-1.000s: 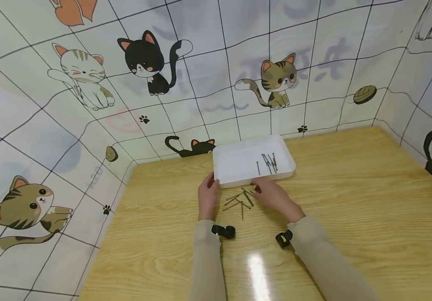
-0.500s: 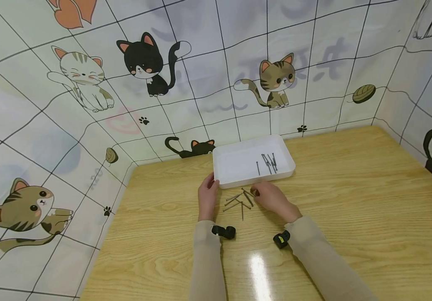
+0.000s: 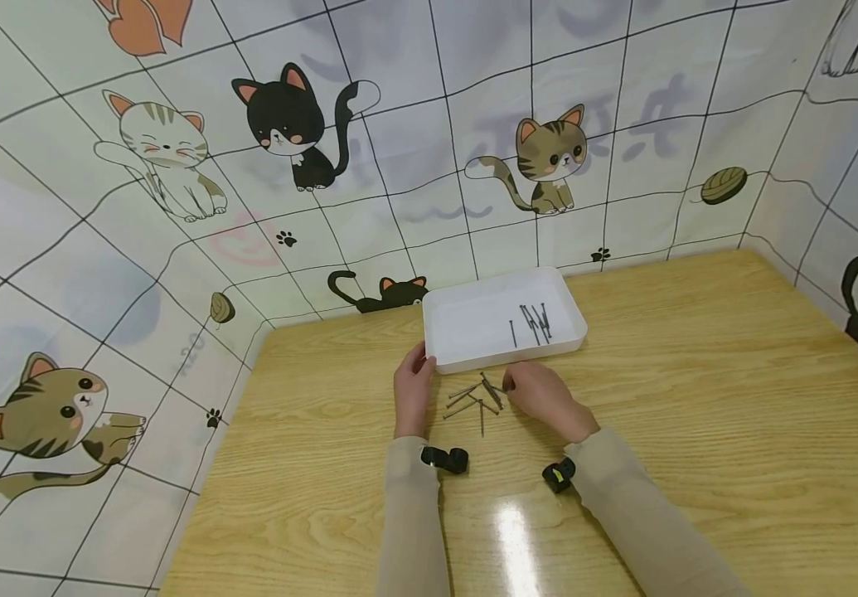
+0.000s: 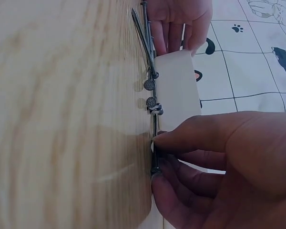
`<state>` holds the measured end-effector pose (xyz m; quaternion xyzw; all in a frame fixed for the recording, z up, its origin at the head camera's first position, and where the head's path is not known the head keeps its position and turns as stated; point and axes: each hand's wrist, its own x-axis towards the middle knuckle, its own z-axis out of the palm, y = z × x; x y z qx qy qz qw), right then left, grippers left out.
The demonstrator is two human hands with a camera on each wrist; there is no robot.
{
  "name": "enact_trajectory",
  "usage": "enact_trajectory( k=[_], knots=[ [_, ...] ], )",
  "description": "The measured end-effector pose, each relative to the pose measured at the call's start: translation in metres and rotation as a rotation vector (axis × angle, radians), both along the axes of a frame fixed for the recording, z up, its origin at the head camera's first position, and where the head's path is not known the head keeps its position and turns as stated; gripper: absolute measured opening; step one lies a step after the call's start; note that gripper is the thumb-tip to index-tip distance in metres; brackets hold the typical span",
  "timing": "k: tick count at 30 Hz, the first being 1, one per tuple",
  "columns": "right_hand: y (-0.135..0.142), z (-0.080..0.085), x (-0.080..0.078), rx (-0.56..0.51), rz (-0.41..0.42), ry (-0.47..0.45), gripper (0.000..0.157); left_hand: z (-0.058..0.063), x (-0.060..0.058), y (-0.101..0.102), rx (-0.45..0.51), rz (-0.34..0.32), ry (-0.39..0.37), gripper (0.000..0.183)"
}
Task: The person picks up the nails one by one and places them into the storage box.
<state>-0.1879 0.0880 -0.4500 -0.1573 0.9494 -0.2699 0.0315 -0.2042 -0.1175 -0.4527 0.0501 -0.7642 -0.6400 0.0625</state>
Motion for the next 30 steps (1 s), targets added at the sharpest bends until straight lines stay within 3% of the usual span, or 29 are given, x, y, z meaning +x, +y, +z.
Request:
enact_trajectory(
  k=[6, 10, 18, 30],
  knots=[
    [0.000, 0.001, 0.001, 0.035, -0.015, -0.026, 0.007, 0.000, 0.000, -0.001, -0.001, -0.002, -0.006, 0.043],
    [0.000, 0.003, 0.003, 0.050, -0.019, -0.027, 0.006, -0.007, -0.007, -0.003, 0.009, -0.002, -0.015, 0.043],
    [0.000, 0.007, 0.008, 0.078, -0.057, -0.064, 0.041, -0.030, -0.020, -0.007, 0.026, 0.023, -0.010, 0.040],
    [0.000, 0.008, 0.009, 0.112, -0.074, -0.068, 0.042, -0.032, -0.020, -0.006, 0.003, 0.046, 0.010, 0.039]
  ],
)
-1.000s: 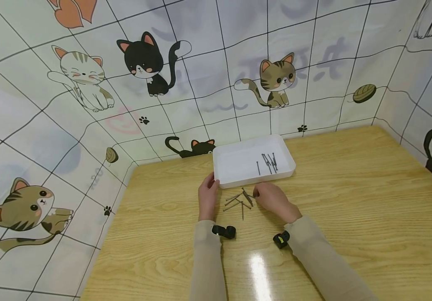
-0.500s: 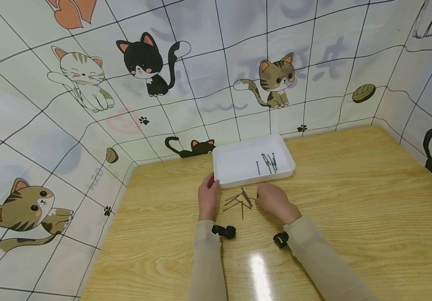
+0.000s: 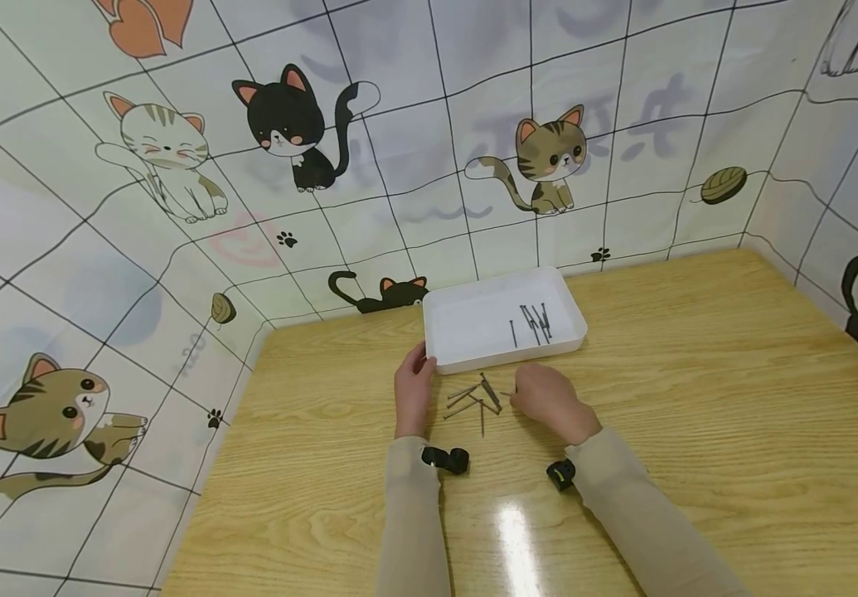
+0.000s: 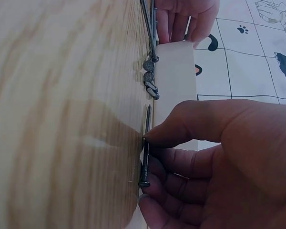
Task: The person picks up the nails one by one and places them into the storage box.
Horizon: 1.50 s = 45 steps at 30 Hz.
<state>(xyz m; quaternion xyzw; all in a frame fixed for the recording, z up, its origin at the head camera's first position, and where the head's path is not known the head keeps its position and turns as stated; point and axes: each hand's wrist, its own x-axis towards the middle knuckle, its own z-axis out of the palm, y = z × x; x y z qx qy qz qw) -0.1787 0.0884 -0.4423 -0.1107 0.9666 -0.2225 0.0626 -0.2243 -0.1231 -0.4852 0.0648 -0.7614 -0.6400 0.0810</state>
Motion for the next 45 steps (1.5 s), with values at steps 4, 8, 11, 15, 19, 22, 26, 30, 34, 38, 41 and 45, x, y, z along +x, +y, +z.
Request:
enact_trajectory(
  k=[4, 8, 11, 15, 19, 22, 26, 30, 34, 38, 41, 45],
  knots=[
    [0.000, 0.001, -0.001, 0.014, 0.000, 0.003, 0.040, 0.001, -0.001, -0.002, 0.004, 0.001, -0.001, 0.039],
    [0.000, 0.002, -0.001, 0.008, 0.010, -0.006, 0.039, 0.001, -0.001, -0.003, 0.006, 0.006, -0.002, 0.039],
    [0.002, 0.003, -0.002, -0.013, 0.018, -0.008, 0.035, 0.001, -0.001, -0.004, 0.010, 0.009, -0.005, 0.039],
    [0.007, 0.002, -0.006, -0.042, 0.025, 0.018, 0.013, 0.001, -0.001, -0.006, 0.015, 0.005, -0.004, 0.039],
    [0.012, 0.003, -0.010, -0.103, 0.039, 0.036, 0.015, 0.004, 0.000, -0.007, 0.016, -0.012, -0.011, 0.040],
    [0.016, 0.004, -0.013, -0.158, 0.062, 0.043, 0.024, 0.005, 0.001, -0.008, 0.015, -0.010, -0.015, 0.040],
    [0.020, 0.008, -0.018, -0.211, 0.099, 0.072, 0.033, 0.002, -0.002, -0.008, 0.006, 0.010, -0.008, 0.039],
    [0.023, 0.016, -0.022, -0.283, 0.100, 0.049, 0.037, 0.001, -0.003, -0.007, -0.002, 0.009, 0.001, 0.039],
    [0.024, 0.024, -0.031, -0.341, 0.075, 0.022, 0.041, -0.001, -0.003, -0.006, -0.003, -0.002, 0.003, 0.039],
    [0.028, 0.029, -0.045, -0.372, 0.062, 0.028, 0.042, -0.001, -0.003, -0.005, -0.010, -0.001, -0.003, 0.039],
    [0.030, 0.032, -0.058, -0.408, 0.055, 0.014, 0.042, 0.000, -0.002, -0.003, -0.007, -0.001, -0.003, 0.039],
    [0.032, 0.033, -0.075, -0.481, 0.025, -0.036, 0.043, 0.002, -0.001, -0.001, 0.004, -0.004, -0.003, 0.040]
  ],
)
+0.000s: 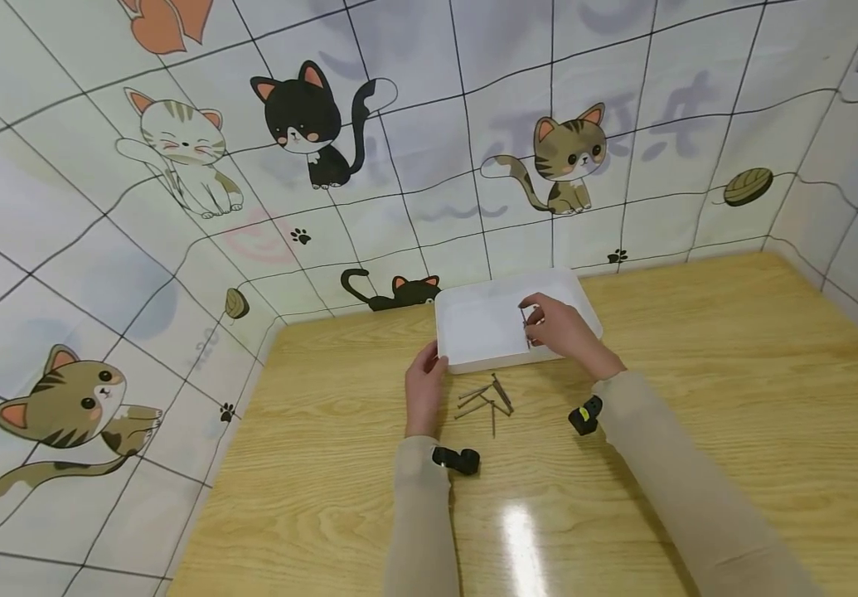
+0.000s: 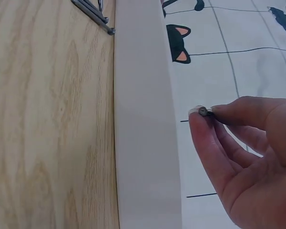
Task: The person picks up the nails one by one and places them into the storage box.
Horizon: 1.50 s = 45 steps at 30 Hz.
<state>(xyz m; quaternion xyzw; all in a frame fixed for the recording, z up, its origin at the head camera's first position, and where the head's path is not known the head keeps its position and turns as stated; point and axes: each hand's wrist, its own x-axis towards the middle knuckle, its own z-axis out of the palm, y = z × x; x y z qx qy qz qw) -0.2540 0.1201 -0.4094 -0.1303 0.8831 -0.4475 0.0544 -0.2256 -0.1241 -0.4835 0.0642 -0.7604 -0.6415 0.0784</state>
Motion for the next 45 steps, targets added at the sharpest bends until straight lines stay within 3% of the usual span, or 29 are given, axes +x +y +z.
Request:
enact_trajectory(
  k=[11, 15, 22, 37, 45],
  knots=[
    [-0.012, -0.010, -0.045, -0.122, -0.054, -0.177, 0.042, -0.002, -0.003, -0.002, 0.003, 0.008, 0.011, 0.039],
    [-0.014, -0.015, -0.056, -0.052, -0.074, -0.202, 0.043, -0.003, -0.002, 0.000, 0.000, 0.009, 0.016, 0.039],
    [-0.019, -0.024, -0.074, 0.166, -0.099, -0.133, 0.040, -0.002, -0.002, 0.003, 0.016, -0.002, 0.012, 0.041],
    [-0.037, -0.033, -0.078, 0.322, -0.082, -0.030, 0.033, -0.002, -0.003, -0.001, 0.008, 0.012, -0.012, 0.039],
    [-0.041, -0.029, -0.073, 0.377, -0.050, -0.008, 0.032, -0.003, -0.004, -0.001, 0.003, 0.017, -0.020, 0.040]
  ],
)
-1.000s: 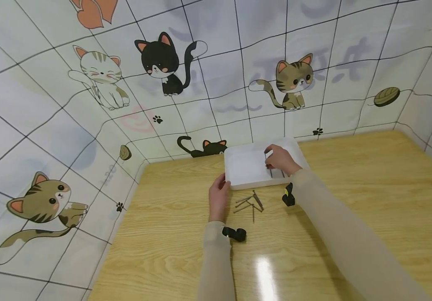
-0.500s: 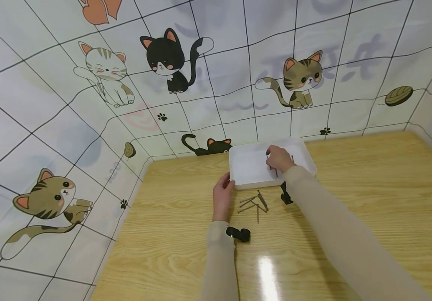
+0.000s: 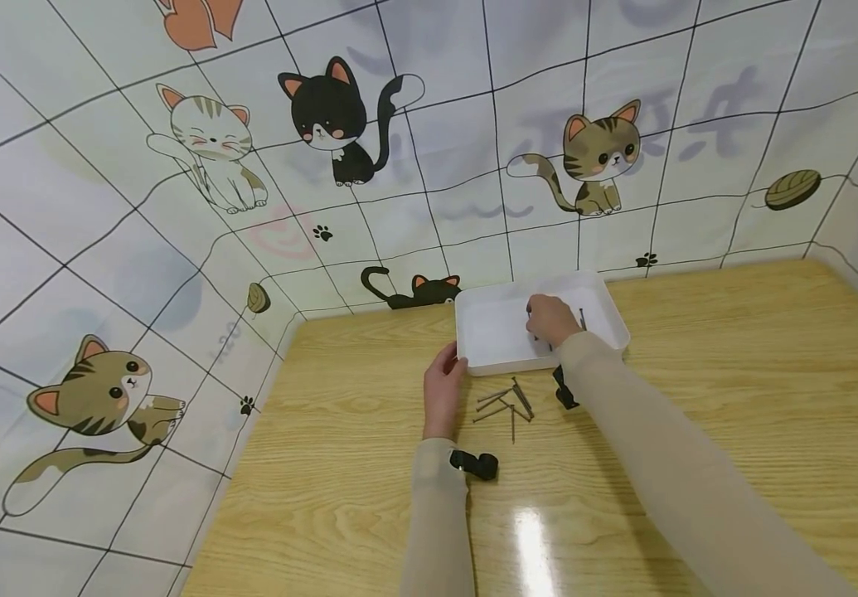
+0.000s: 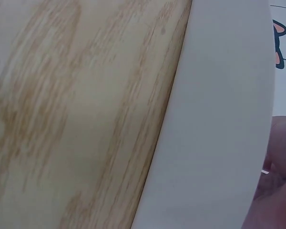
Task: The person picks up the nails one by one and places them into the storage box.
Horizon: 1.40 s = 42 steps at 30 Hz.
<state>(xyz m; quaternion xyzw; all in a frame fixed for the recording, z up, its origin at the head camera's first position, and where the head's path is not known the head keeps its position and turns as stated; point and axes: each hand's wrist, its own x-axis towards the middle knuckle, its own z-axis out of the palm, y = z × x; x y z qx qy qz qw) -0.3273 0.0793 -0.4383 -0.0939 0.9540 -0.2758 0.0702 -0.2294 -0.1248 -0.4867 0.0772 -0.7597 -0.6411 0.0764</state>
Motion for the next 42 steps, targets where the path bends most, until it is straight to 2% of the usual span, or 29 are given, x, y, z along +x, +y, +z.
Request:
enact_trajectory(
  k=[7, 13, 22, 34, 42],
  knots=[
    [0.004, -0.006, -0.003, 0.017, 0.014, 0.027, 0.031, -0.001, 0.000, 0.002, 0.000, -0.004, 0.004, 0.038],
    [0.006, 0.012, 0.008, -0.021, 0.003, 0.000, 0.032, 0.001, 0.001, 0.001, -0.020, -0.002, 0.022, 0.040],
    [0.024, 0.031, 0.023, -0.029, -0.005, 0.054, 0.034, 0.002, 0.002, 0.004, -0.029, -0.009, 0.029, 0.039],
    [0.037, 0.051, 0.057, -0.135, -0.025, 0.130, 0.035, 0.000, 0.004, 0.000, -0.037, 0.013, -0.002, 0.040],
    [0.043, 0.053, 0.085, -0.254, -0.050, 0.191, 0.033, 0.002, 0.005, 0.004, -0.011, -0.005, 0.002, 0.041]
  ],
)
